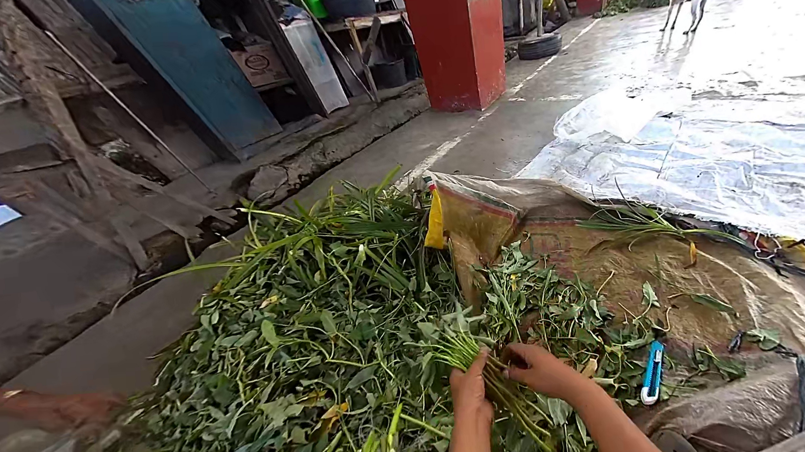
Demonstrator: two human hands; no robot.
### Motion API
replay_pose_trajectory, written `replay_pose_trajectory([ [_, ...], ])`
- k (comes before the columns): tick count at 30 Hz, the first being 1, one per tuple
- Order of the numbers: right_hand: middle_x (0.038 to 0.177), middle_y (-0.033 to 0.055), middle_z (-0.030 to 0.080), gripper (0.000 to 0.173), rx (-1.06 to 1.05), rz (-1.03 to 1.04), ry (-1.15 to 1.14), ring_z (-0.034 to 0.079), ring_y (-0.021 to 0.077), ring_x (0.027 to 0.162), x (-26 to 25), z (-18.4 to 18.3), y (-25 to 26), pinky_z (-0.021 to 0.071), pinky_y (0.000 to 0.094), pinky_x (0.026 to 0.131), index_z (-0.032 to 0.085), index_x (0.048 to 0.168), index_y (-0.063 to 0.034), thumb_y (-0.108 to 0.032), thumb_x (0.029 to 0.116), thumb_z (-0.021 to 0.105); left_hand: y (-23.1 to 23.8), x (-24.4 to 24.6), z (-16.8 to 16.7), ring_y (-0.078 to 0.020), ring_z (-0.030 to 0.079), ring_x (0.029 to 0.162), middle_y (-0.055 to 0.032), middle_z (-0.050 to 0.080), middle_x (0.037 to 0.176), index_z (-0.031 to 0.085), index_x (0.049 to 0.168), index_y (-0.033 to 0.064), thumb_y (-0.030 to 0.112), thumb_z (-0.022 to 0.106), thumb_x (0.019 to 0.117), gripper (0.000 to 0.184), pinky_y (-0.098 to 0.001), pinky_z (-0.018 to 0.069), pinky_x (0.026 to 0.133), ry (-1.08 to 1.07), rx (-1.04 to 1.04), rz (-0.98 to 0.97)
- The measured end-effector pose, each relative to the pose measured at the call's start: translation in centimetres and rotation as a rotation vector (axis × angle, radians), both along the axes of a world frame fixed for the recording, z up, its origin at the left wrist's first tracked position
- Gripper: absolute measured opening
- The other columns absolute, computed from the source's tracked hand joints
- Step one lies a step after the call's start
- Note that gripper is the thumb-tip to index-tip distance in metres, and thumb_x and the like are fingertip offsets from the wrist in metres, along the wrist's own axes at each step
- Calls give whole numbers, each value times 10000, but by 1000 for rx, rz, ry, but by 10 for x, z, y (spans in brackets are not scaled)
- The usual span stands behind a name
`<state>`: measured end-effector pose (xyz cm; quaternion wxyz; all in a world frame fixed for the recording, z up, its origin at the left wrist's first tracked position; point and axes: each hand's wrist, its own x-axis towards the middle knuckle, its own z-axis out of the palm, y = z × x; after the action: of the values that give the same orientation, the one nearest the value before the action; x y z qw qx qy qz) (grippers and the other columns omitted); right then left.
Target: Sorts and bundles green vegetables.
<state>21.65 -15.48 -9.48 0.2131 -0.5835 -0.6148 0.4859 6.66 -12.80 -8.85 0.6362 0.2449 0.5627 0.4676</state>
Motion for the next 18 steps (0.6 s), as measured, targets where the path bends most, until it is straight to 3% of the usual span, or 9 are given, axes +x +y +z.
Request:
replay_pose_trajectory([
  [2,1149,227,656,359,-106,39,-22,645,337,1045,6,-21,0,492,527,986,606,1279,33,-181,994,650,5,-2,3,-286,722,832,-206,698,1009,492,1314,-63,84,578,1040,322,-428,621,727,-82,8,104],
  [5,1227,247,662,375,-338,81,-203,627,388,1158,30,-58,0,443,602,1040,670,1234,30,-240,975,694,16,-8,5,-292,717,757,-192,675,910,500,1269,-68,55,578,1035,276,-440,633,669,-72,55,232],
  [9,1452,263,517,386,-315,-364,-272,500,406,1362,41,-85,33,412,556,1129,602,1390,-42,-148,1024,537,19,-10,0,-267,706,689,-174,675,855,532,1219,-62,36,588,1025,225,-418,633,633,0,46,206],
  [12,1543,289,412,462,-445,-462,-384,415,473,1418,42,-110,59,407,654,1100,571,1423,-17,-225,1010,551,19,-7,-6,-280,704,690,-185,674,855,526,1220,-62,25,589,1021,226,-431,632,635,-11,13,162],
  [13,1525,276,444,463,-468,-463,-385,433,458,1411,44,-113,62,406,644,1107,582,1406,-7,-258,1018,559,18,-7,-7,-279,704,691,-185,673,854,521,1221,-61,25,589,1020,228,-431,632,636,-13,6,159],
  [15,1359,204,628,354,-339,-561,-303,574,357,1305,55,-106,62,444,555,1100,682,1280,-33,-252,1017,593,18,-7,-9,-271,701,687,-179,671,849,512,1231,-55,28,590,1021,239,-425,630,634,-10,-12,167],
  [17,1212,130,711,254,-127,-666,-45,662,242,1161,75,-88,58,502,435,1047,716,1201,-35,-137,974,663,19,-4,-10,-263,697,672,-173,669,840,515,1222,-55,26,594,1019,233,-414,629,627,-8,-16,178],
  [18,1147,122,717,255,-51,-702,127,686,203,1064,84,-81,56,549,388,966,686,1189,-5,-68,943,690,19,-2,-11,-261,696,673,-174,670,845,521,1218,-58,26,599,1016,232,-411,630,629,-11,-20,179],
])
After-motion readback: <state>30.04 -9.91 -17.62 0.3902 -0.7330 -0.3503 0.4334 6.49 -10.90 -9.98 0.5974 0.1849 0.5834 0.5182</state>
